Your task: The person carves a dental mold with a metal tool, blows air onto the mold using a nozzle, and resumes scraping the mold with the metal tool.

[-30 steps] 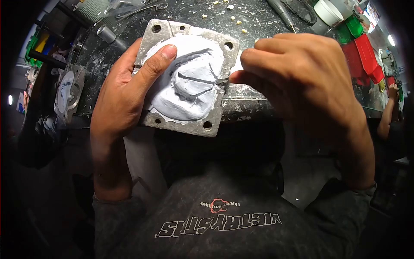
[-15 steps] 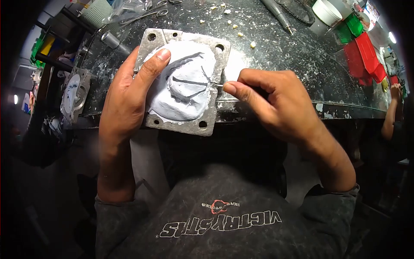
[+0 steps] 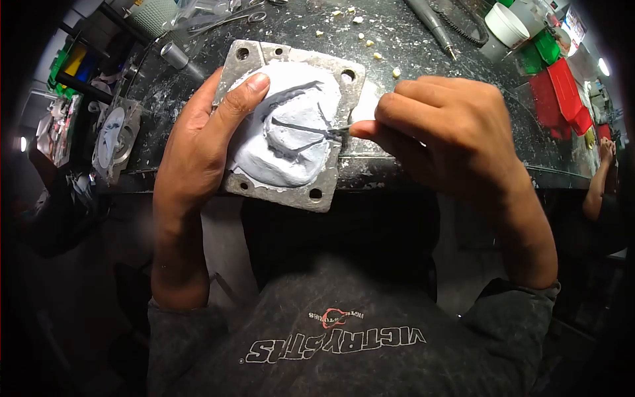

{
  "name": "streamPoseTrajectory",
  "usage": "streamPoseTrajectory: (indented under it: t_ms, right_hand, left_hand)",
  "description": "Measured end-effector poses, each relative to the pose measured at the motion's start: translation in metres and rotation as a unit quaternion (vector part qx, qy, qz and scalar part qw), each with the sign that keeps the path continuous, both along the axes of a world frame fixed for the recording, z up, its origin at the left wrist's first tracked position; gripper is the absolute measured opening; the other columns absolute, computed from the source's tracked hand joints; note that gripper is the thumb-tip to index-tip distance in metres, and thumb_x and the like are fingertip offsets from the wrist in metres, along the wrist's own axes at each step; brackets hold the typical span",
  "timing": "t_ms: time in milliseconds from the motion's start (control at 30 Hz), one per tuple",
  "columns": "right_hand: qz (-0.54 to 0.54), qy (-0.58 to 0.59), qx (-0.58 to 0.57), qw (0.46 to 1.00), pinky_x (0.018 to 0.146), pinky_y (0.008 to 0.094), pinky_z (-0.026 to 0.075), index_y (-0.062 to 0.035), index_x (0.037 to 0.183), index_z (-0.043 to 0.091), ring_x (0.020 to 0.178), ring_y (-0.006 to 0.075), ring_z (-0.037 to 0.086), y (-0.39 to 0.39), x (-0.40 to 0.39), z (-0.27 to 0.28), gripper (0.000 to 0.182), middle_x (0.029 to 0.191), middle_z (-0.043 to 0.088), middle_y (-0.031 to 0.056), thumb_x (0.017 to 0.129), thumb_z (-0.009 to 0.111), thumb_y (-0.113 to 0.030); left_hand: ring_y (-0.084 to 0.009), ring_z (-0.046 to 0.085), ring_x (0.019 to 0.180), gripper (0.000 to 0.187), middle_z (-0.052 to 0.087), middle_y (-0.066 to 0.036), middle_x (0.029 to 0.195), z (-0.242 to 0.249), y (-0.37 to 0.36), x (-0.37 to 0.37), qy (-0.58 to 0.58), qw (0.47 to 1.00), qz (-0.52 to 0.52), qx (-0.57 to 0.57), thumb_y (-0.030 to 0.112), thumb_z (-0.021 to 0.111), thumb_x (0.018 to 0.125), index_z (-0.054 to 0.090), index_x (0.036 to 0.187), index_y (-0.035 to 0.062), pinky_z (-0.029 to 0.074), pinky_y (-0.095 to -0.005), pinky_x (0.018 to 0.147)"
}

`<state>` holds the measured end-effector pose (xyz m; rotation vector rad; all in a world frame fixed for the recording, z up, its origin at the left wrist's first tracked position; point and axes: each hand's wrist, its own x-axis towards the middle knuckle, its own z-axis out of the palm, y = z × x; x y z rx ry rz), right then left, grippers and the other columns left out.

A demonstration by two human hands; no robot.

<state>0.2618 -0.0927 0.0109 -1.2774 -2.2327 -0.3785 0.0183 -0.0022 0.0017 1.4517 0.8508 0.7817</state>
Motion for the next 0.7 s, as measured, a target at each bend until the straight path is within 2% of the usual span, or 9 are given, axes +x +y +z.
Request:
streamPoseTrajectory:
  t_ms: [333,433,500,533,633,700]
  right_hand:
    - [0.012,-0.112,0.031,0.993,0.048,0.0315,0.043,-0.0100,0.072,0.060,0.054,0.0159,0.056,0.005,-0.001,0.021,0.032,0.063,0.053,0.0000,0.081,0.080,-0.032]
    - [0.050,-0.147,0.009,0.988,0.048,0.0304,0.045,-0.0103,0.074,0.063,0.055,0.0149,0.059,0.016,0.006,0.024,0.028,0.064,0.057,0.0000,0.080,0.081,-0.031]
    - [0.118,-0.119,0.071,0.983,0.048,0.0310,0.046,-0.0097,0.075,0.067,0.057,0.0142,0.062,0.024,0.006,0.020,0.025,0.066,0.062,0.0004,0.081,0.079,-0.030]
    - [0.119,-0.118,0.073,0.983,0.048,0.0310,0.046,-0.0097,0.075,0.067,0.057,0.0142,0.062,0.023,0.003,0.026,0.025,0.066,0.062,0.0004,0.081,0.079,-0.030]
    - [0.135,-0.068,0.022,0.988,0.049,0.0320,0.048,-0.0095,0.075,0.071,0.058,0.0149,0.064,0.019,-0.010,0.058,0.022,0.067,0.065,0.0010,0.085,0.077,-0.029]
    - [-0.012,-0.212,-0.163,0.963,0.053,0.0331,0.052,-0.0094,0.074,0.072,0.060,0.0164,0.066,0.017,-0.011,0.071,0.023,0.067,0.066,0.0011,0.088,0.074,-0.027]
  left_hand:
    - [-0.0126,0.066,0.103,0.045,0.070,-0.009,0.116,0.000,-0.001,0.001,-0.016,1.000,-0.007,0.000,0.033,0.065,0.102,0.061,0.132,-0.0007,0.051,-0.0262,0.092]
    - [-0.0125,0.066,0.103,0.044,0.070,-0.009,0.114,0.004,0.002,0.005,-0.016,1.000,-0.022,-0.006,0.032,0.065,0.102,0.062,0.130,-0.0009,0.051,-0.0263,0.091]
    - [-0.0125,0.067,0.100,0.043,0.071,-0.009,0.112,0.007,0.004,0.005,0.004,0.999,-0.037,-0.016,0.032,0.066,0.102,0.062,0.129,-0.0012,0.052,-0.0262,0.088]
    - [-0.0125,0.067,0.100,0.043,0.071,-0.009,0.112,0.008,0.006,0.006,0.005,0.999,-0.036,-0.015,0.032,0.066,0.102,0.062,0.129,-0.0012,0.052,-0.0262,0.088]
    - [-0.0119,0.068,0.096,0.043,0.072,-0.008,0.109,0.008,0.011,0.006,0.019,0.998,-0.053,-0.026,0.031,0.067,0.101,0.062,0.128,-0.0015,0.053,-0.0256,0.085]
    - [-0.0111,0.068,0.093,0.041,0.072,-0.007,0.108,0.008,0.013,0.007,0.025,0.998,-0.056,-0.015,0.029,0.068,0.100,0.062,0.127,-0.0017,0.054,-0.0253,0.082]
